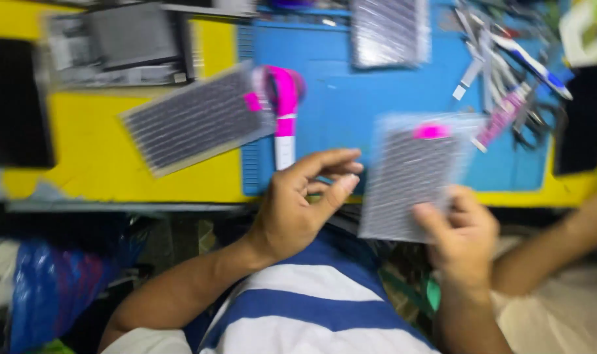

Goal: The person inserts electronic screens into bubble wrap sleeves, handles several wrapped items on a cluttered workbench, and writes information on a pink paper strip with a pen.

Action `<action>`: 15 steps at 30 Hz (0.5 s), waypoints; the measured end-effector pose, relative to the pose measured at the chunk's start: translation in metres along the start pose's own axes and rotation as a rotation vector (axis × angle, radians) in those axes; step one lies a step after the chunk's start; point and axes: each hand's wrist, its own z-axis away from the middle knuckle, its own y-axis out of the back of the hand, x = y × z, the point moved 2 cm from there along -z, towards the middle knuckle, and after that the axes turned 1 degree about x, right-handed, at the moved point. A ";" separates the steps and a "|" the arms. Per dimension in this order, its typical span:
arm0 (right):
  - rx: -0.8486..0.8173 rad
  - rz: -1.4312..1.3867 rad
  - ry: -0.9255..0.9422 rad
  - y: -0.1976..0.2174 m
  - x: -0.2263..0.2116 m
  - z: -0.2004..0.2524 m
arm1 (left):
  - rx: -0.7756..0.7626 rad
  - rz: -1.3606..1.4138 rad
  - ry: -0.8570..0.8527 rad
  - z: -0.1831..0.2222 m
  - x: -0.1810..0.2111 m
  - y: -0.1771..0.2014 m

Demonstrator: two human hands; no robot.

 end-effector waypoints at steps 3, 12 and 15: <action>0.136 0.067 0.159 0.035 0.009 -0.054 | 0.090 -0.197 -0.337 0.020 0.002 0.026; 0.178 0.039 0.338 0.075 0.008 -0.177 | 0.287 -0.600 -0.656 0.040 -0.022 0.073; 0.192 0.346 0.657 0.064 -0.015 -0.155 | 0.299 -1.014 -0.794 0.014 0.005 0.101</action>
